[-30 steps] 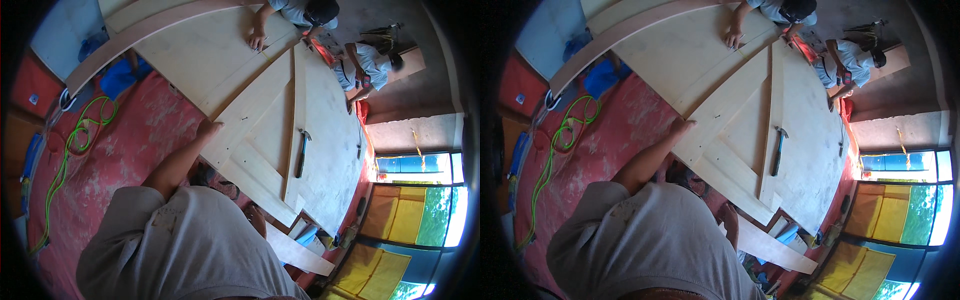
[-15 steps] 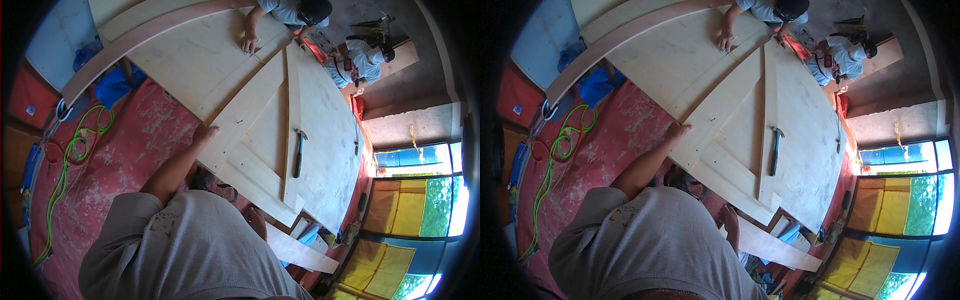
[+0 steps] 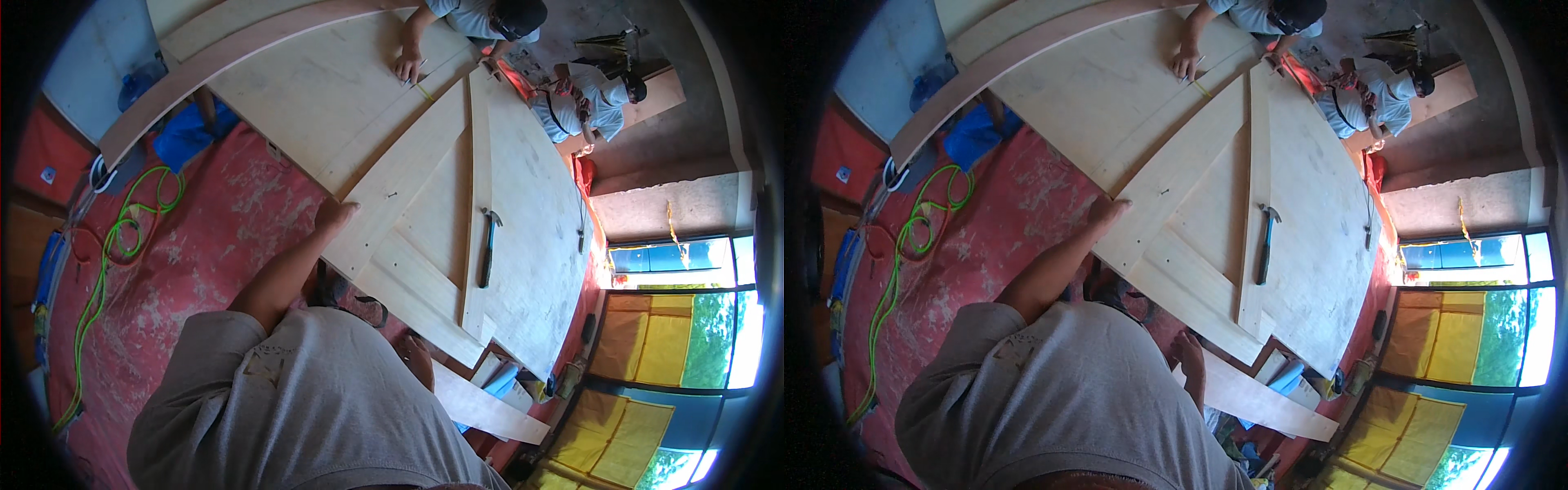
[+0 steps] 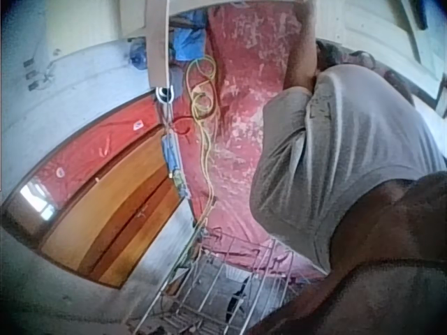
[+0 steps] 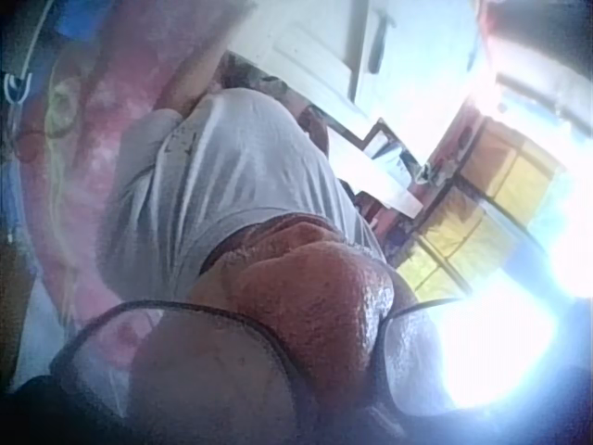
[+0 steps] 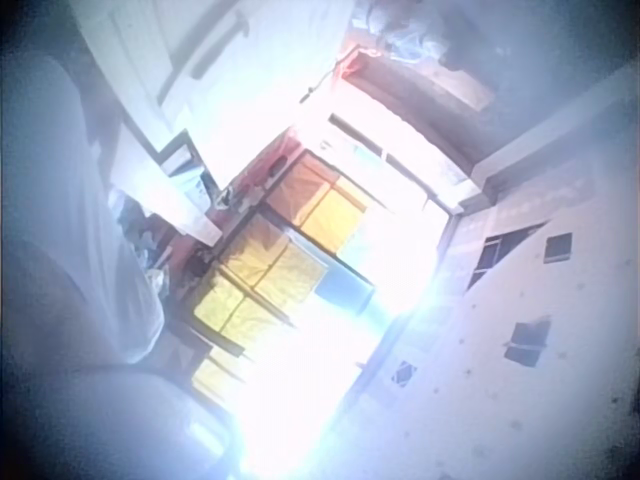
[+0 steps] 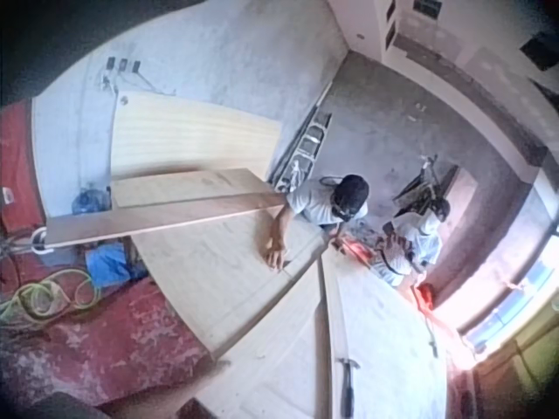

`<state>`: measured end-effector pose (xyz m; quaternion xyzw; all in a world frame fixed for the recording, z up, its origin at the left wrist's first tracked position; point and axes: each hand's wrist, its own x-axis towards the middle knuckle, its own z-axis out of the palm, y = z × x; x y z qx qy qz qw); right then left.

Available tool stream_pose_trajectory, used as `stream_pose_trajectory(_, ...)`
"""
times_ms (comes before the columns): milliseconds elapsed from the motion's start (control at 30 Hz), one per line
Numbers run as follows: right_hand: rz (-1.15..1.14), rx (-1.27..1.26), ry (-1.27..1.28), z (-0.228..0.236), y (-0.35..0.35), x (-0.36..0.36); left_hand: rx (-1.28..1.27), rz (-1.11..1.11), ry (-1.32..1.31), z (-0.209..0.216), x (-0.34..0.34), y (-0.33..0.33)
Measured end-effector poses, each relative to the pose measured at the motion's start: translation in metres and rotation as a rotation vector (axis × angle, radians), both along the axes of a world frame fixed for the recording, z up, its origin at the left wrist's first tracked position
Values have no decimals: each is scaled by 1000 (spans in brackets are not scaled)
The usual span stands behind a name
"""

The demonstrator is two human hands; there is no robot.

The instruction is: The person aligns wooden boards on a large wooden panel, drives screws into the wood using a power drill, and adjusts the wooden pieces while handling a hammer.

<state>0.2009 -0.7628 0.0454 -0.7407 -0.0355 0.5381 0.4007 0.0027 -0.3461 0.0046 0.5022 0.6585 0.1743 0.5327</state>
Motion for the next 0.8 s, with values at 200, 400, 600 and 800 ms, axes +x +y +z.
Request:
stream_pose_trajectory(200,10,-21,2,-1,-1,2,-28,-7,20,12,5,3)
stream_pose_trajectory(400,1,7,7,-12,-10,2,-62,-38,31,16,-1,2)
stream_pose_trajectory(600,12,-43,-6,-16,-12,3,-13,-18,53,12,-1,-6)
stream_pose_trajectory(800,487,251,-21,-32,-7,48,19,-22,-110,-5,-10,-1)
